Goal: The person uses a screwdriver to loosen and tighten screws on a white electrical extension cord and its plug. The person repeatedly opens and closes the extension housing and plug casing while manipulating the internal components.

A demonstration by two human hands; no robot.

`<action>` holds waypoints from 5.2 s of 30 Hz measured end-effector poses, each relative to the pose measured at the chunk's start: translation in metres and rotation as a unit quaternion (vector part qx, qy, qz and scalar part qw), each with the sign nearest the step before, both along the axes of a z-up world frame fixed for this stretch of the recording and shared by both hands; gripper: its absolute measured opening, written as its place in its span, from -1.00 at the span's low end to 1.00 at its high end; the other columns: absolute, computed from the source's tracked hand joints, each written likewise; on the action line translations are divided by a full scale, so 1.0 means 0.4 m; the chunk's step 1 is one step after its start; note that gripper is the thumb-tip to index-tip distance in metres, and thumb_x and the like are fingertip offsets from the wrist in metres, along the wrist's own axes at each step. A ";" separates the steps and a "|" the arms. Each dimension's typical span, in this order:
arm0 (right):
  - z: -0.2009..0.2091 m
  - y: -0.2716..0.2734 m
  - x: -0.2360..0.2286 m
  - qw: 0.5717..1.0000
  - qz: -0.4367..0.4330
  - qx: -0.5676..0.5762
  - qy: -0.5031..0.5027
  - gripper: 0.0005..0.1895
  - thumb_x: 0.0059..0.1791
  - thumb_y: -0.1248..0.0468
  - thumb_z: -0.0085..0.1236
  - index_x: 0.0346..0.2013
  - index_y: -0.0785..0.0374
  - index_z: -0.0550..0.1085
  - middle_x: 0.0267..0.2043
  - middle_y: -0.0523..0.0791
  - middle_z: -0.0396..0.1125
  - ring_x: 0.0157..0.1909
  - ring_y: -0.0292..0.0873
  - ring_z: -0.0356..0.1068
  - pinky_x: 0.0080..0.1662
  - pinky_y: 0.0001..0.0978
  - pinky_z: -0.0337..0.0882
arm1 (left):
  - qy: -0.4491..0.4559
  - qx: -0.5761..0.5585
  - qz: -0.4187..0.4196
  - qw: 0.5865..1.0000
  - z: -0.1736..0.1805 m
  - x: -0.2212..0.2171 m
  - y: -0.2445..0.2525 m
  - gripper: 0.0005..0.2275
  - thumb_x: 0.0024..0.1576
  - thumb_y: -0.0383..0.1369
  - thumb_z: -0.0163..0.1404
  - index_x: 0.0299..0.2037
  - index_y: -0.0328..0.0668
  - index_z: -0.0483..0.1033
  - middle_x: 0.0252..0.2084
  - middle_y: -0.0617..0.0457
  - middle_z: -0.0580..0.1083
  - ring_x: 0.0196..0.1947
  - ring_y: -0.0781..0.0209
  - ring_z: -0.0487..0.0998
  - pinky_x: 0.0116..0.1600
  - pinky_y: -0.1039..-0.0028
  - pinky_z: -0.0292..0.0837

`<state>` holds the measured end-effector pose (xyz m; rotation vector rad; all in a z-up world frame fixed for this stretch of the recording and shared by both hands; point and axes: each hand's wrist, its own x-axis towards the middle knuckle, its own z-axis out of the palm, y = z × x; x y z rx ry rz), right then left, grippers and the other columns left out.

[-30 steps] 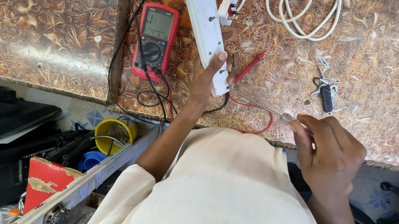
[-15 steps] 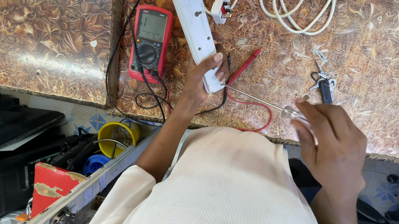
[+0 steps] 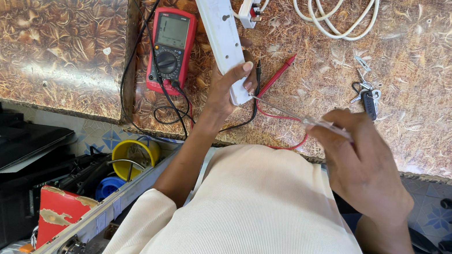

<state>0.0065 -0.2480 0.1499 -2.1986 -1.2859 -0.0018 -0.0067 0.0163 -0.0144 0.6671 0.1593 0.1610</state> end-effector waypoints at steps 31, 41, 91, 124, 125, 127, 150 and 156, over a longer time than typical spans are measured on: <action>-0.188 -0.015 -0.019 0.952 -0.216 0.173 0.128 -0.87 0.15 0.28 0.06 -0.20 0.24 0.53 -0.45 -0.09 0.31 -0.57 -0.09 0.29 -0.49 -0.37 0.31 | 0.005 0.053 -0.059 0.997 0.014 -0.009 0.040 -0.38 0.23 0.30 -0.36 -0.03 -0.11 0.42 -0.55 0.19 0.40 -0.62 0.34 0.48 -0.45 0.54 0.49; -0.224 -0.006 -0.028 0.964 -0.140 0.193 0.118 -0.85 0.16 0.39 -0.08 -0.08 0.33 0.47 -0.22 0.01 0.31 -0.29 0.06 0.37 -0.30 -0.25 0.42 | 0.041 0.028 -0.056 0.997 -0.075 -0.038 0.084 -0.35 0.14 0.35 -0.29 -0.23 -0.15 0.46 -0.66 0.13 0.38 -0.74 0.25 0.48 -0.59 0.46 0.53; -0.176 0.025 -0.008 0.963 -0.155 0.165 0.144 -0.87 0.13 0.39 0.08 -0.14 0.35 0.58 -0.30 0.03 0.31 -0.47 -0.01 0.36 -0.39 -0.28 0.36 | 0.070 0.065 -0.070 0.993 -0.010 -0.023 0.074 -0.43 0.20 0.31 -0.29 -0.23 -0.04 0.43 -0.67 0.25 0.36 -0.80 0.43 0.40 -0.70 0.68 0.36; -0.283 -0.045 -0.039 0.597 -0.119 0.221 0.762 -0.69 0.13 0.30 -0.12 -0.05 0.50 0.49 -0.81 -0.28 -0.04 -0.84 -0.43 -0.09 -0.83 -0.63 0.02 | 0.003 0.177 -0.126 0.976 0.006 0.047 0.059 -0.37 0.19 0.29 -0.29 -0.25 -0.22 0.44 -0.71 0.12 0.34 -0.83 0.32 0.38 -0.67 0.57 0.40; -0.255 -0.047 -0.023 0.671 -0.117 0.182 0.709 -0.69 0.12 0.33 -0.13 0.00 0.48 0.49 -0.82 -0.25 -0.01 -0.86 -0.40 -0.07 -0.80 -0.62 0.02 | -0.021 0.150 -0.128 0.980 0.007 0.054 0.060 -0.37 0.19 0.30 -0.31 -0.24 -0.20 0.43 -0.71 0.13 0.34 -0.83 0.33 0.39 -0.66 0.58 0.40; -0.164 -0.038 0.005 0.740 -0.111 0.140 0.649 -0.68 0.11 0.36 -0.15 0.04 0.47 0.49 -0.82 -0.22 0.01 -0.88 -0.37 -0.05 -0.77 -0.61 0.03 | -0.046 0.123 -0.129 0.983 0.008 0.069 0.056 -0.36 0.20 0.31 -0.33 -0.24 -0.18 0.43 -0.70 0.14 0.34 -0.83 0.33 0.39 -0.66 0.59 0.40; -0.197 -0.026 0.157 0.896 -0.259 0.119 0.339 -0.74 0.09 0.41 0.06 0.01 0.23 0.23 -0.21 -0.13 0.24 -0.33 -0.32 0.10 -0.28 -0.48 0.11 | -0.056 -0.138 -0.160 0.976 0.035 0.051 0.070 -0.19 0.25 0.18 -0.25 0.52 -0.36 -0.03 -0.24 -0.09 0.48 -0.52 0.02 0.49 -0.44 0.22 0.54; -0.369 0.197 0.217 0.925 -0.171 0.170 0.295 -0.85 0.03 0.59 0.24 -0.13 0.42 0.57 -0.45 -0.04 0.32 -0.55 -0.25 0.11 -0.39 -0.39 0.16 | -0.081 -0.002 -0.055 0.995 -0.029 0.042 0.048 -0.39 0.36 0.07 -0.38 0.27 -0.44 0.29 -0.14 -0.28 0.46 -0.36 -0.12 0.64 -0.32 0.07 0.70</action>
